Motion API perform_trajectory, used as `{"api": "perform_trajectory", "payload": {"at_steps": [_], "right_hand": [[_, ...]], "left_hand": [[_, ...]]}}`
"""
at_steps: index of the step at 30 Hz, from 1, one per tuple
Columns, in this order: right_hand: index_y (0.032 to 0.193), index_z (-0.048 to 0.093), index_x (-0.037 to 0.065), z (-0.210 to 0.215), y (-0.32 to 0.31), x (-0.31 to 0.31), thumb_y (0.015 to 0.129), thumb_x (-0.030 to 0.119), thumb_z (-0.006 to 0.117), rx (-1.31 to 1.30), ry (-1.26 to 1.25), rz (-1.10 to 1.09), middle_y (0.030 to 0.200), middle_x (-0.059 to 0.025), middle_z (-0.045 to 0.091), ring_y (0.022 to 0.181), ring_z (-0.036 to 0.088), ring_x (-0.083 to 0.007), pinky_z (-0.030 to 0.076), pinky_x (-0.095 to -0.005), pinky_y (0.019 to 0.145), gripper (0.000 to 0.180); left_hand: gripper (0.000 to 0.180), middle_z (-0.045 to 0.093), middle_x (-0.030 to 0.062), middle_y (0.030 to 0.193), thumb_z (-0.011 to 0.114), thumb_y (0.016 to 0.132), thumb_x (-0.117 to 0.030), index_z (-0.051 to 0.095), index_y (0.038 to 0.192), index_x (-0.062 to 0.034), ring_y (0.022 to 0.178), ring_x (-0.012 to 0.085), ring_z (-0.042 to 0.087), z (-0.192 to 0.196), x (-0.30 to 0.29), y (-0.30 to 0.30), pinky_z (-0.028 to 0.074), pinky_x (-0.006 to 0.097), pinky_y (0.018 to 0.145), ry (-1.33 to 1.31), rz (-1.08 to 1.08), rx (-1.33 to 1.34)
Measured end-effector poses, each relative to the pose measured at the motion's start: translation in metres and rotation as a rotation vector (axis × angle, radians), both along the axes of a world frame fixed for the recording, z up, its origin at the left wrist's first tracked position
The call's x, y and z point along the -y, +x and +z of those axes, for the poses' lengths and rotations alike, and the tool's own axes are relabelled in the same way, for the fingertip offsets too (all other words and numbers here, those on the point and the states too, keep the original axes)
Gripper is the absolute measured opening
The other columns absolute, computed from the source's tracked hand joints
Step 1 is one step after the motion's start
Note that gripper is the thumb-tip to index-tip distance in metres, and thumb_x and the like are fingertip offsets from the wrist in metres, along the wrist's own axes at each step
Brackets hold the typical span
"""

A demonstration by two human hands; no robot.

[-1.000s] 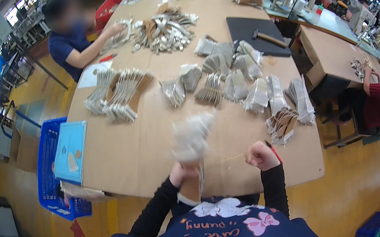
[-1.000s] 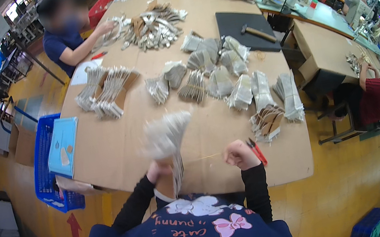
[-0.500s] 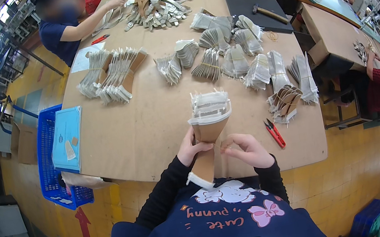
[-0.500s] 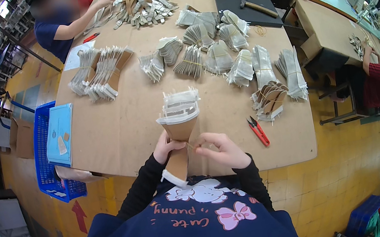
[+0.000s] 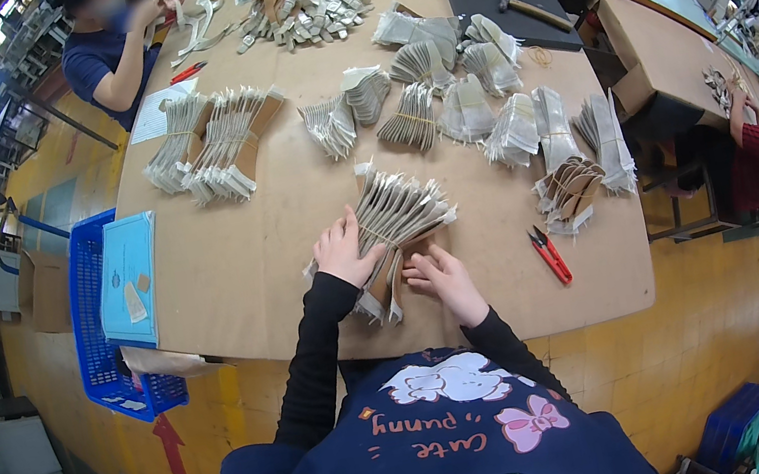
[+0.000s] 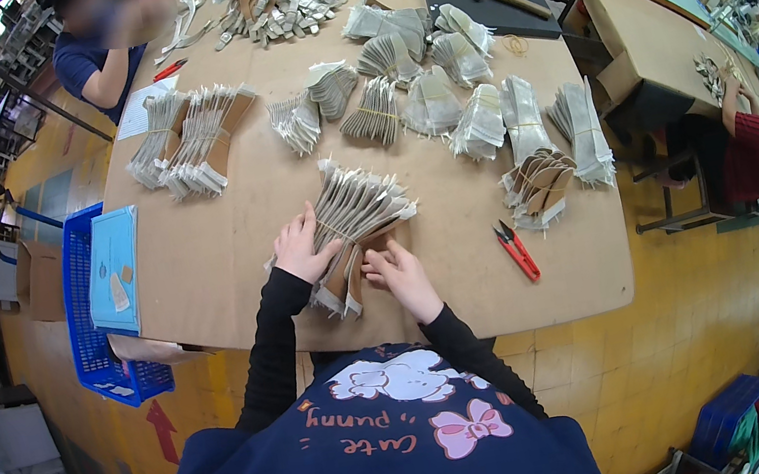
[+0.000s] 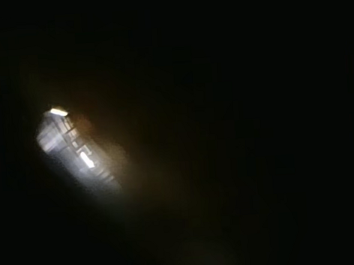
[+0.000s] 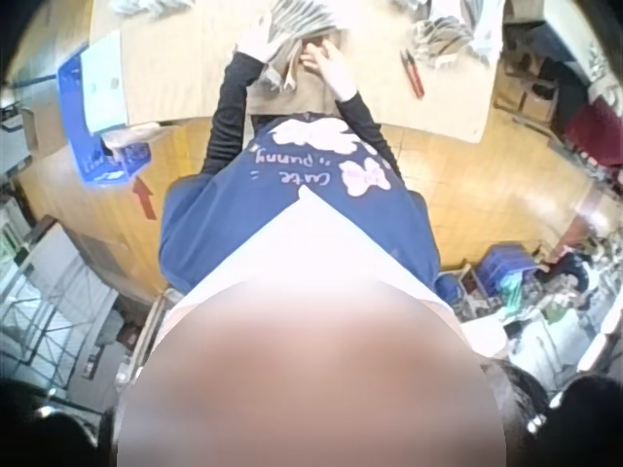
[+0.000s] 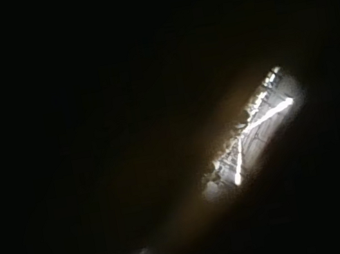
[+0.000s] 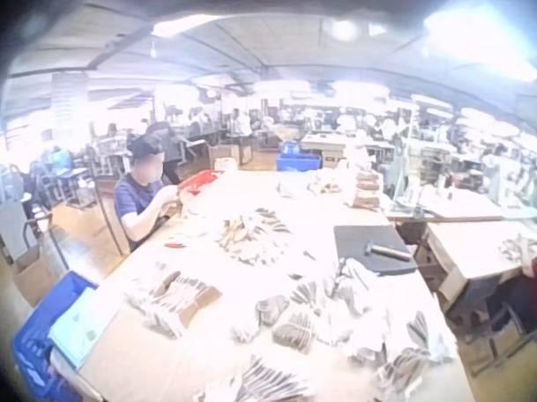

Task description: The person repeatedly picks up small white fabric pieces from a table, folds them by hand, and places them into neat stacks. The person also gathers the folded stacks and bundles them together. The work is performed at a large table in a factory setting with other workers visible in the background.

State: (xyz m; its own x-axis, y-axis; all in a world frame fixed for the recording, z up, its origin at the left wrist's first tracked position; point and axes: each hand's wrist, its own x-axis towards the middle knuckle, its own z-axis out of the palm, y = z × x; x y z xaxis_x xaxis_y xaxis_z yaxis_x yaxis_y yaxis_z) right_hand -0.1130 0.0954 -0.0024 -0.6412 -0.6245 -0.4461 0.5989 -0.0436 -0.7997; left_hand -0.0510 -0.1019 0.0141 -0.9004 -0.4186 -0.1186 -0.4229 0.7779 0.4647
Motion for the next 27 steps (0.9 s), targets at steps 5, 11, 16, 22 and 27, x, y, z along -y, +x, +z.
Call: {"api": "perform_trajectory", "payload": {"at_steps": [5,11,16,22,27], "right_hand": [[0.111,0.05,-0.007,0.006,-0.023,0.021,0.094,0.032,0.071,-0.118,0.225,-0.04,0.093,-0.0161,0.069,0.073,0.072,-0.021,0.061,-0.0301,0.062,0.047],[0.111,0.054,-0.008,0.004,-0.03,0.028,0.094,0.032,0.069,-0.167,0.207,-0.019,0.085,-0.0174,0.069,0.066,0.071,-0.02,0.059,-0.029,0.06,0.046],[0.108,0.06,-0.005,0.001,-0.022,0.025,0.096,0.024,0.064,-0.198,0.142,-0.073,0.09,-0.0129,0.07,0.073,0.071,-0.0183,0.059,-0.0267,0.064,0.032],[0.095,0.066,-0.004,-0.014,-0.021,0.016,0.097,0.019,0.053,-0.135,0.042,-0.063,0.093,-0.0102,0.07,0.081,0.069,-0.0181,0.058,-0.0314,0.074,0.027],[0.097,0.068,-0.002,-0.022,-0.011,0.021,0.098,0.022,0.05,-0.225,0.022,-0.136,0.093,-0.0102,0.07,0.09,0.066,-0.0173,0.055,-0.0291,0.074,0.03]], "left_hand": [[0.101,0.049,0.0232,0.139,0.072,0.08,-0.055,0.031,0.152,0.0019,0.13,0.0382,0.043,0.003,0.01,0.004,0.031,0.048,0.11,0.061,-0.056,-0.006],[0.106,0.051,0.021,0.137,0.074,0.076,-0.06,0.032,0.153,0.0003,0.13,0.037,0.044,0.004,0.01,0.002,0.031,0.047,0.11,0.031,-0.02,-0.015],[0.106,0.052,0.0195,0.136,0.074,0.075,-0.062,0.034,0.152,-0.0006,0.128,0.0354,0.045,0.0,0.009,0.002,0.03,0.047,0.109,0.018,0.005,-0.032],[0.106,0.053,0.0204,0.134,0.071,0.076,-0.066,0.036,0.151,0.0001,0.127,0.0352,0.046,0.002,0.005,0.0,0.03,0.048,0.108,-0.021,-0.002,-0.033],[0.102,0.054,0.0199,0.133,0.069,0.079,-0.065,0.037,0.15,0.0005,0.125,0.0345,0.048,0.003,-0.003,0.001,0.033,0.048,0.106,-0.154,-0.032,-0.08]]}}
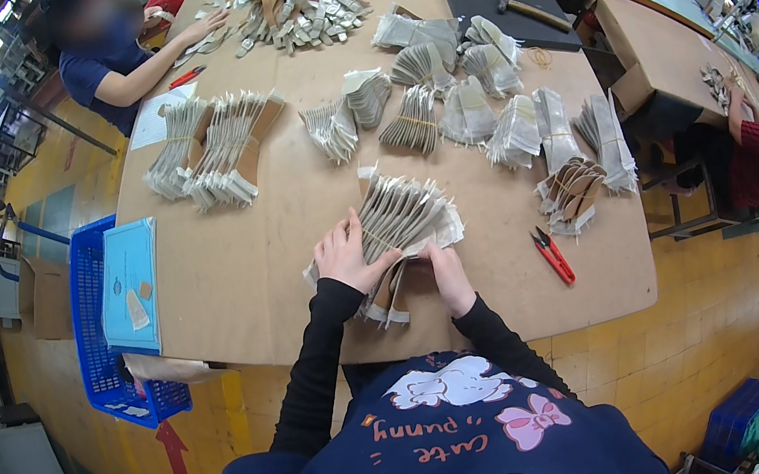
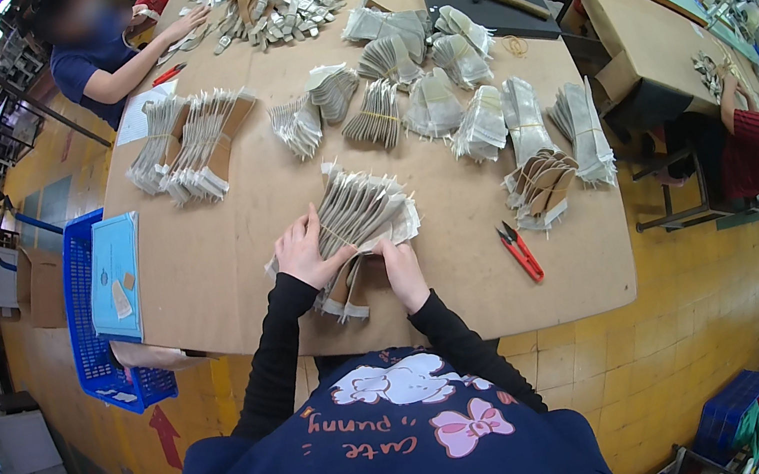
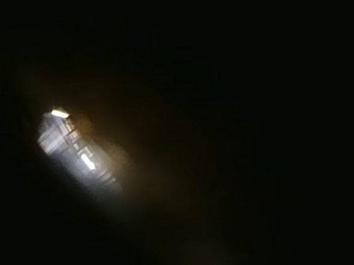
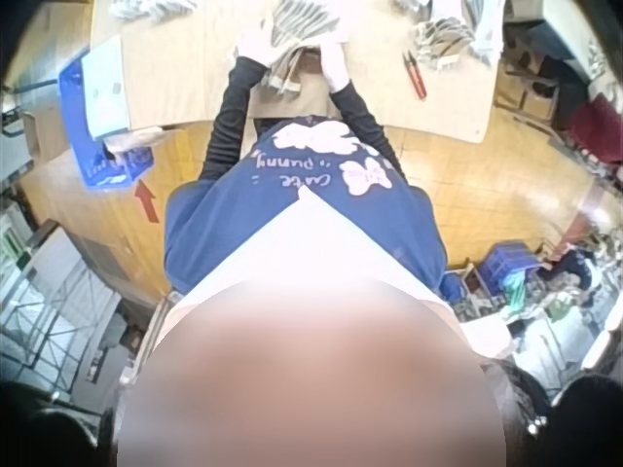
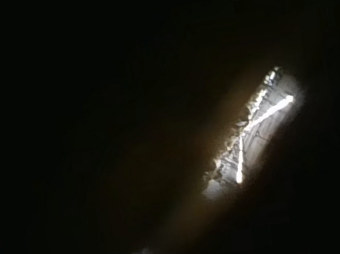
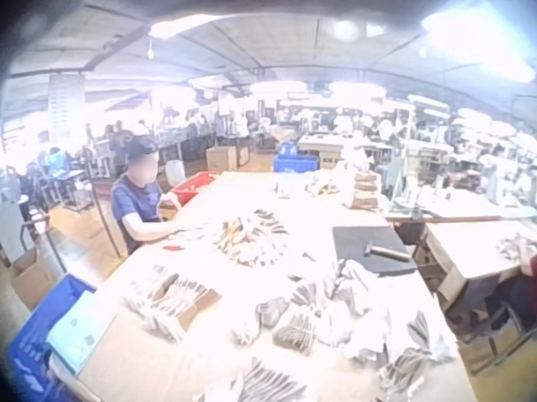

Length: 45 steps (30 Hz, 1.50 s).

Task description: The person repeatedly picks up small white fabric pieces from a table, folds them by hand, and places them into neat stacks. The person also gathers the folded stacks and bundles them together. The work is performed at a large table in a factory setting with other workers visible in the background.

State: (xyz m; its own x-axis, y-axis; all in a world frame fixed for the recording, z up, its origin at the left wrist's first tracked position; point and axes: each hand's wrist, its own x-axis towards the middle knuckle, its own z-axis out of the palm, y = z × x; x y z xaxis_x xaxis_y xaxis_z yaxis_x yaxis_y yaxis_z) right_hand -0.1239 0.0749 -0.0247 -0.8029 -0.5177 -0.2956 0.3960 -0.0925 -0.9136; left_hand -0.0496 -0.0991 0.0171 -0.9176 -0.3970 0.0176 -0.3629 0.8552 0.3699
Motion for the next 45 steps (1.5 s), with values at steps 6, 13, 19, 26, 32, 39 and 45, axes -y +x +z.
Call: {"api": "perform_trajectory", "payload": {"at_steps": [6,13,19,26,32,39,45], "right_hand": [[0.104,0.062,-0.004,0.024,0.009,0.015,0.095,0.028,0.066,0.022,-0.015,-0.112,0.091,-0.0081,0.07,0.084,0.065,-0.0122,0.052,-0.0263,0.069,0.034],[0.104,0.062,-0.005,0.018,-0.001,0.014,0.085,0.022,0.076,-0.086,0.168,0.019,0.088,-0.0059,0.071,0.074,0.065,-0.0116,0.051,-0.0267,0.066,0.036],[0.105,0.063,0.002,0.021,0.009,-0.011,0.086,0.0,0.06,0.325,-0.2,-0.069,0.097,-0.0047,0.068,0.088,0.063,-0.0117,0.048,-0.0261,0.078,0.02],[0.12,0.055,0.002,0.033,0.024,-0.046,0.09,-0.006,0.056,0.619,-0.42,0.031,0.115,-0.0119,0.065,0.107,0.065,-0.0232,0.052,-0.0419,0.095,0.031],[0.117,0.057,0.002,0.027,0.025,-0.04,0.088,-0.009,0.054,0.621,-0.683,-0.1,0.118,-0.0136,0.064,0.111,0.061,-0.0257,0.048,-0.0431,0.1,0.031],[0.125,0.053,-0.002,0.009,0.007,-0.003,0.09,-0.008,0.052,0.633,-0.528,-0.023,0.122,-0.0141,0.063,0.114,0.06,-0.0243,0.046,-0.0431,0.103,0.035],[0.13,0.047,-0.001,0.006,0.005,0.003,0.091,-0.006,0.053,0.472,-0.506,0.001,0.125,-0.0129,0.061,0.113,0.06,-0.0216,0.047,-0.0371,0.102,0.039]], "left_hand": [[0.096,0.055,0.0182,0.132,0.07,0.08,-0.058,0.038,0.149,-0.0001,0.124,0.0324,0.05,-0.003,-0.003,-0.002,0.034,0.048,0.105,-0.006,0.03,-0.022],[0.094,0.056,0.0173,0.131,0.071,0.078,-0.056,0.04,0.148,-0.0003,0.122,0.0318,0.051,-0.003,-0.009,-0.003,0.036,0.046,0.104,-0.091,0.016,-0.037],[0.093,0.058,0.017,0.129,0.07,0.077,-0.055,0.042,0.147,-0.0011,0.119,0.0317,0.055,0.0,-0.007,-0.005,0.039,0.046,0.102,-0.087,0.058,-0.019],[0.093,0.058,0.0155,0.129,0.071,0.076,-0.054,0.042,0.148,-0.0029,0.118,0.0304,0.056,0.0,-0.001,-0.005,0.039,0.045,0.101,-0.019,0.05,0.0],[0.092,0.059,0.0158,0.129,0.071,0.076,-0.054,0.043,0.148,-0.0032,0.117,0.0301,0.056,0.001,-0.003,-0.006,0.04,0.045,0.101,-0.055,0.054,0.002],[0.094,0.058,0.0176,0.129,0.069,0.078,-0.058,0.041,0.148,-0.0014,0.119,0.031,0.055,-0.002,-0.002,-0.004,0.038,0.045,0.102,-0.058,0.036,-0.038],[0.101,0.05,0.0242,0.138,0.07,0.081,-0.058,0.03,0.152,0.0024,0.129,0.0384,0.047,0.003,0.005,0.001,0.032,0.048,0.109,0.102,-0.02,0.018]]}}
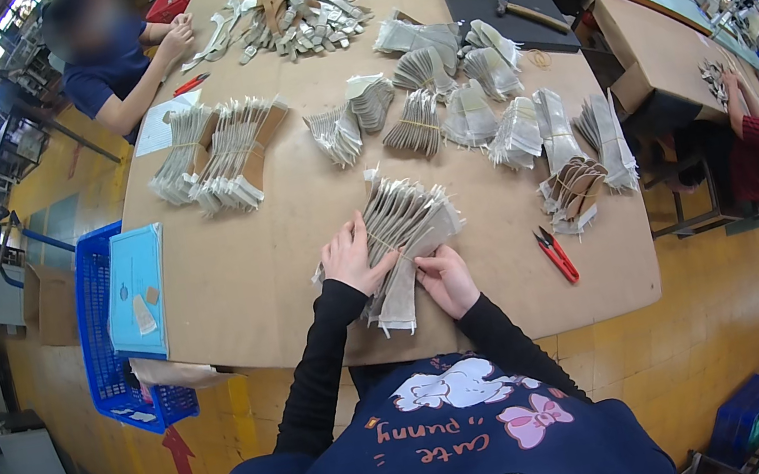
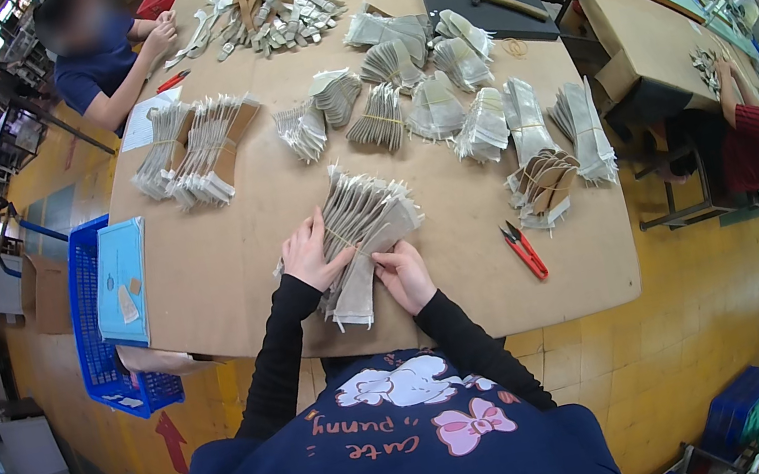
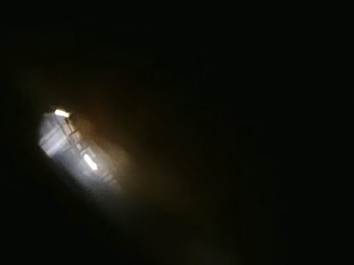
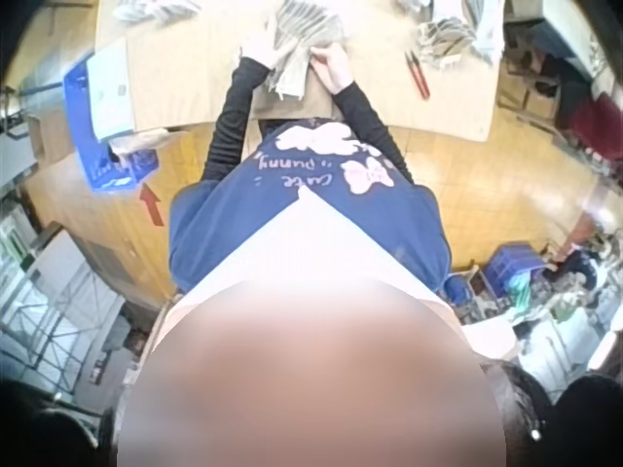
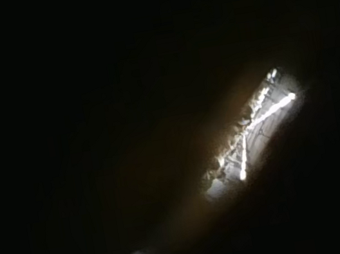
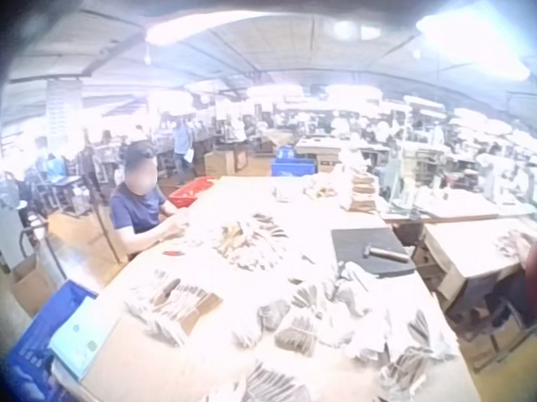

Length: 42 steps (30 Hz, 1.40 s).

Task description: The person repeatedly picks up small white fabric pieces from a table, folds them by hand, and places them into neat stacks. The person also gathers the folded stacks and bundles them together. The work is performed at a large table in a factory setting with other workers visible in the background.

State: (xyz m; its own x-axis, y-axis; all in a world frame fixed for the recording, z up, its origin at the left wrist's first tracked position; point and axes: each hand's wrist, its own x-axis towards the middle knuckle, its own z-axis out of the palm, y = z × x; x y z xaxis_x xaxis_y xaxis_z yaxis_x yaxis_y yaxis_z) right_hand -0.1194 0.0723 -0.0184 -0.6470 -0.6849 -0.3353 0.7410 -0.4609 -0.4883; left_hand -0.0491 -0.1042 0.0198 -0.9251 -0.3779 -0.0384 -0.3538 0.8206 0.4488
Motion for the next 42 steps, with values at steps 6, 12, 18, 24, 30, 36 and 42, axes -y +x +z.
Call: {"api": "perform_trajectory", "payload": {"at_steps": [6,12,18,24,30,36,42], "right_hand": [[0.131,0.047,0.001,-0.004,-0.002,-0.004,0.094,-0.002,0.057,-0.161,0.139,0.052,0.126,-0.0104,0.06,0.111,0.062,-0.018,0.049,-0.0332,0.098,0.039],[0.137,0.043,0.001,0.008,0.001,-0.023,0.097,0.006,0.06,-0.295,0.388,0.143,0.125,-0.0119,0.06,0.114,0.061,-0.0197,0.053,-0.0309,0.091,0.043],[0.14,0.043,-0.003,0.009,0.005,-0.051,0.099,0.002,0.054,-0.317,0.27,-0.138,0.123,-0.0167,0.06,0.107,0.064,-0.0209,0.054,-0.0301,0.092,0.043],[0.132,0.049,-0.003,-0.004,-0.002,-0.064,0.098,0.001,0.057,-0.332,0.224,-0.013,0.11,-0.0151,0.065,0.097,0.066,-0.0175,0.055,-0.0266,0.088,0.035],[0.129,0.052,-0.003,0.0,-0.003,-0.061,0.098,0.002,0.057,-0.315,0.246,-0.018,0.109,-0.0143,0.065,0.095,0.065,-0.0162,0.054,-0.026,0.087,0.031],[0.122,0.057,-0.004,0.001,-0.004,-0.06,0.098,0.003,0.057,-0.365,0.293,0.063,0.109,-0.0133,0.065,0.094,0.065,-0.0156,0.054,-0.0257,0.085,0.025],[0.119,0.058,-0.005,-0.004,0.0,-0.06,0.099,0.002,0.056,-0.525,0.359,0.116,0.107,-0.0121,0.065,0.093,0.064,-0.0147,0.052,-0.0259,0.084,0.022]], "left_hand": [[0.116,0.045,0.0265,0.141,0.074,0.072,-0.062,0.022,0.154,0.002,0.13,0.0408,0.044,0.004,-0.004,0.004,0.029,0.051,0.111,-0.081,-0.076,0.017],[0.127,0.048,0.0239,0.134,0.083,0.056,-0.054,0.024,0.154,0.0,0.125,0.0373,0.046,0.002,-0.038,-0.015,0.028,0.051,0.111,-0.269,0.087,0.096],[0.112,0.053,0.019,0.126,0.082,0.056,-0.039,0.032,0.15,-0.0072,0.124,0.033,0.048,0.0,-0.048,-0.032,0.027,0.056,0.111,-0.202,0.206,0.122],[0.112,0.056,0.0168,0.126,0.086,0.048,-0.039,0.037,0.146,-0.0137,0.125,0.0327,0.051,0.04,0.034,-0.01,0.03,0.05,0.112,-0.103,-0.053,0.154],[0.116,0.051,0.0163,0.126,0.088,0.049,-0.035,0.033,0.148,-0.0139,0.122,0.037,0.049,0.038,0.072,0.038,0.028,0.053,0.111,-0.435,0.011,0.054],[0.13,0.052,0.0157,0.125,0.09,0.043,-0.062,0.034,0.15,-0.0135,0.122,0.0357,0.049,0.001,0.071,0.049,0.029,0.053,0.109,-0.394,-0.01,-0.032],[0.123,0.056,0.0137,0.122,0.089,0.045,-0.061,0.038,0.147,-0.0143,0.12,0.033,0.051,0.012,0.076,0.049,0.031,0.05,0.106,-0.32,0.089,-0.006]]}}
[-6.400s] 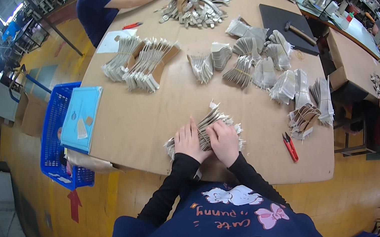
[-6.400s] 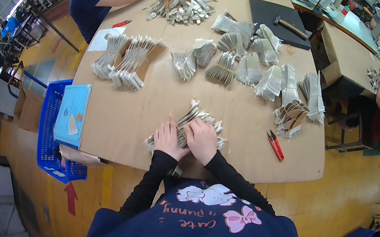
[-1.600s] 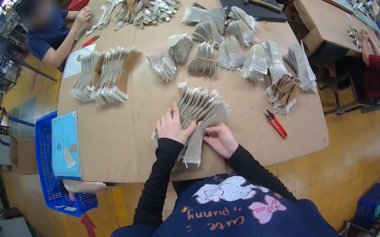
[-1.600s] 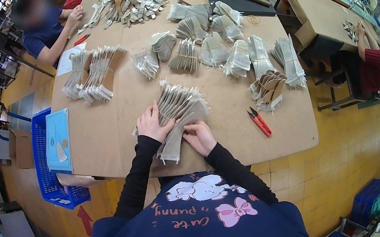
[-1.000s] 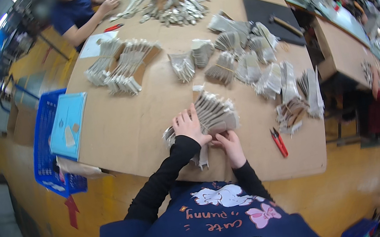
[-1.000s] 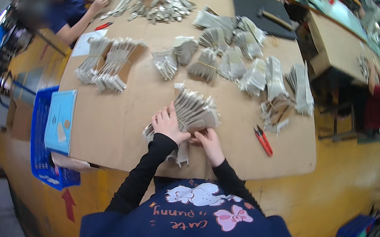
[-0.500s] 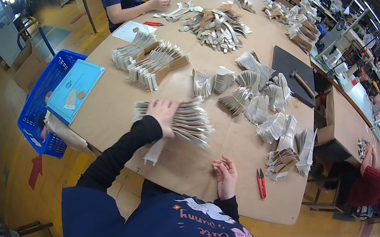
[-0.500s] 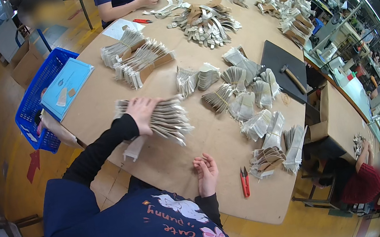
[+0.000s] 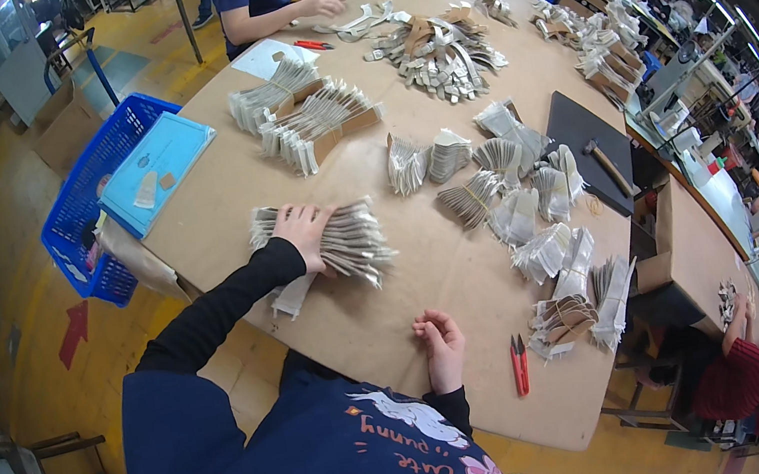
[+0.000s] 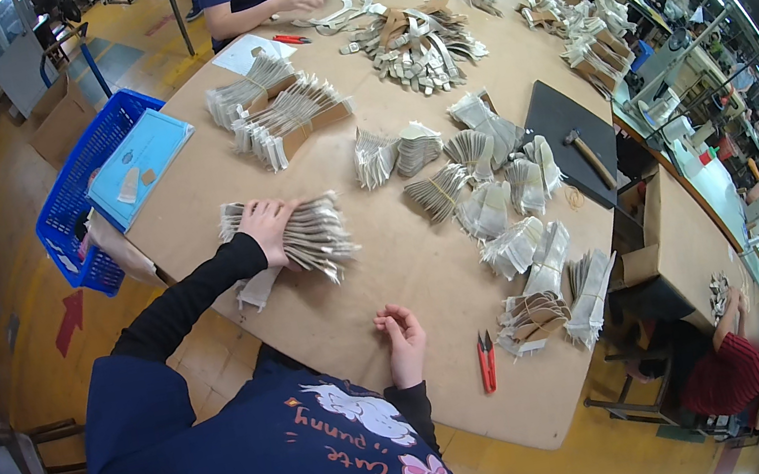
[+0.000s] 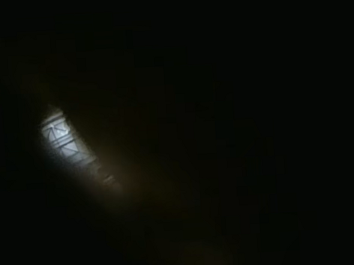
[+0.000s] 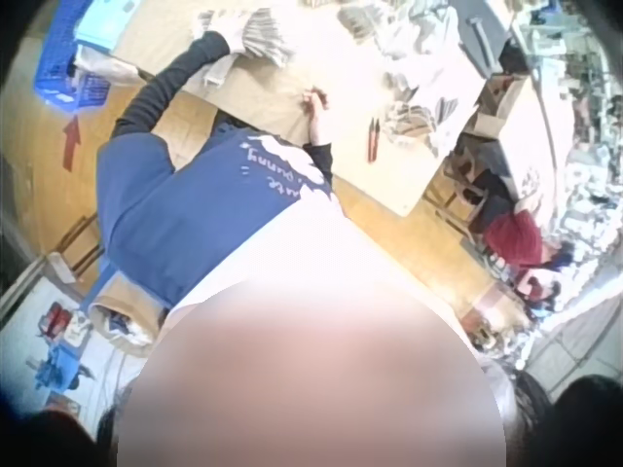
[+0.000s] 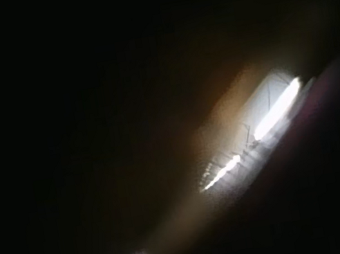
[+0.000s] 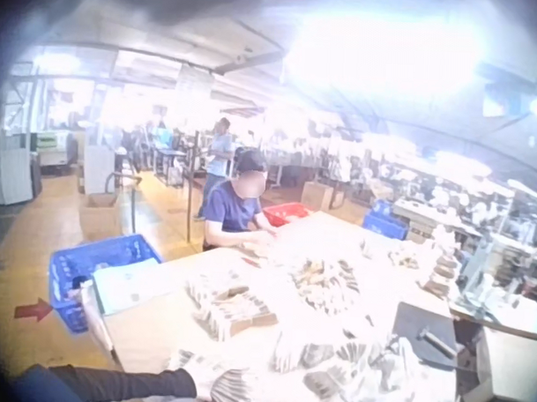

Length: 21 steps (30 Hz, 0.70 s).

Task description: The person repeatedly picks up small white fabric pieces from a table, folds them by hand, and places them into neat stacks. The person also gathers the folded stacks and bundles them together. The work is performed at a large table in a factory setting with other workers visible in the background.

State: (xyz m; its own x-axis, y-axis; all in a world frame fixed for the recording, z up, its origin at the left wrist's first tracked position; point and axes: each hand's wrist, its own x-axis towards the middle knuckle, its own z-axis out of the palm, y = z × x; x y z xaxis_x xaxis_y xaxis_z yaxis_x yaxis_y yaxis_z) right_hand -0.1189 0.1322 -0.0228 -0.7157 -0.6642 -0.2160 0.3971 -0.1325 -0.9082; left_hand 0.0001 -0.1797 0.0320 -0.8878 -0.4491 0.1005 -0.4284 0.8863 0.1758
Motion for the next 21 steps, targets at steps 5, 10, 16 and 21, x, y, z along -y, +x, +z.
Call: {"api": "perform_trajectory", "payload": {"at_steps": [5,10,16,21], "right_hand": [[0.116,0.059,-0.007,0.003,0.002,0.002,0.1,0.002,0.055,-0.112,0.045,0.043,0.105,-0.012,0.066,0.094,0.066,-0.0161,0.052,-0.0267,0.087,0.019],[0.116,0.06,-0.006,0.008,0.004,0.004,0.1,0.003,0.055,-0.12,0.075,0.048,0.105,-0.0107,0.066,0.091,0.065,-0.0146,0.052,-0.0259,0.086,0.019],[0.115,0.06,-0.005,0.007,0.003,0.002,0.1,0.004,0.055,-0.12,0.088,0.064,0.104,-0.01,0.066,0.09,0.063,-0.0131,0.051,-0.0255,0.085,0.018],[0.115,0.06,-0.006,0.009,0.003,0.003,0.1,0.004,0.055,-0.124,0.084,0.055,0.103,-0.0101,0.066,0.089,0.063,-0.0128,0.051,-0.0258,0.085,0.018]], "left_hand": [[0.111,0.056,0.0103,0.123,0.09,0.049,-0.05,0.041,0.144,-0.018,0.12,0.0323,0.051,0.062,0.055,-0.012,0.03,0.05,0.108,-0.053,0.075,-0.275],[0.111,0.053,0.0077,0.129,0.09,0.044,-0.027,0.043,0.144,-0.0227,0.133,0.0316,0.043,0.096,0.105,-0.018,0.019,0.058,0.117,-0.271,-0.611,-0.062],[0.073,0.046,0.0007,0.148,0.07,0.076,-0.025,0.046,0.145,-0.0303,0.151,0.0349,0.02,-0.023,0.033,0.018,0.009,0.064,0.122,-0.333,-1.139,-0.06],[0.066,0.04,0.0031,0.153,0.068,0.08,-0.027,0.049,0.142,-0.0317,0.152,0.0347,0.02,-0.009,0.014,0.037,0.012,0.062,0.122,-0.427,-0.93,0.137]]}}
